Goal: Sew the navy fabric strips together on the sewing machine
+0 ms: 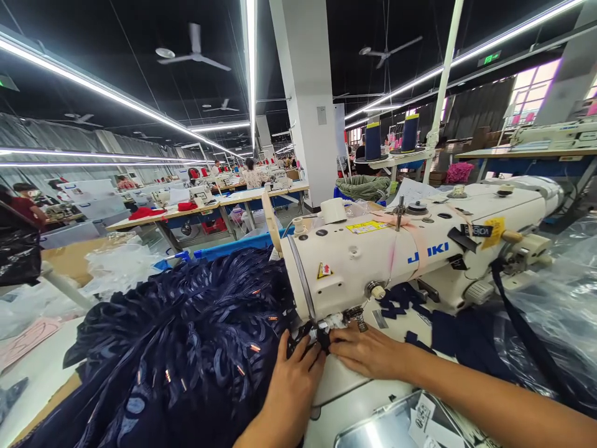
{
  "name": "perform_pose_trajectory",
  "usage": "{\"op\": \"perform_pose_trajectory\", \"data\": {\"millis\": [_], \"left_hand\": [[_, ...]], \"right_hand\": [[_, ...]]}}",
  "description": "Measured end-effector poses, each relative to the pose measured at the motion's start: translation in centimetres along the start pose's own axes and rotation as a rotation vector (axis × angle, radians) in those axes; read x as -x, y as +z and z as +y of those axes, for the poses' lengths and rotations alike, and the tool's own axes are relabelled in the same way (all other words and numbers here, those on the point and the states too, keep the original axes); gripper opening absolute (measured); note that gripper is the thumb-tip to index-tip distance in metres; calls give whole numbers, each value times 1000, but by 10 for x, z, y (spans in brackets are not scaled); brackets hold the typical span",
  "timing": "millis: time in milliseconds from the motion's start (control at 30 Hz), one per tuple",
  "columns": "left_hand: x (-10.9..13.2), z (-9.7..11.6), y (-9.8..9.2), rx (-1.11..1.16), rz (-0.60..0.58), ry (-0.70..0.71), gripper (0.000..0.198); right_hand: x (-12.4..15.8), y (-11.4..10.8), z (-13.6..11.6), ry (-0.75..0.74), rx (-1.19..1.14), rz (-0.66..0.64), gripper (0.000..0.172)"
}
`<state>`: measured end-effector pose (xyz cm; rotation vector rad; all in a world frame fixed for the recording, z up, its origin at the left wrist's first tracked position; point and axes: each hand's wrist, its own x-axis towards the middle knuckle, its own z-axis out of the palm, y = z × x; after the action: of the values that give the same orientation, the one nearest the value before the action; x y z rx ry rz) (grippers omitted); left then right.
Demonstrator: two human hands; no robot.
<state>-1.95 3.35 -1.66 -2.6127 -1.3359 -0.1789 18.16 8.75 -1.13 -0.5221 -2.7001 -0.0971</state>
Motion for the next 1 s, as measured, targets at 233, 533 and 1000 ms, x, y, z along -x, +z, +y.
{"op": "perform_pose_trajectory", "data": {"millis": [233,533,1000], "left_hand": [[4,-22,5,22,-28,113,51],[-4,-13,-15,82,-112,50,53],[-17,-20,-25,187,-57,-62,53]], "right_hand": [[-2,3,-4,5,89,29,18],[-5,2,-5,18,92,73,18],[-2,12,11,217,-184,103,24]]}}
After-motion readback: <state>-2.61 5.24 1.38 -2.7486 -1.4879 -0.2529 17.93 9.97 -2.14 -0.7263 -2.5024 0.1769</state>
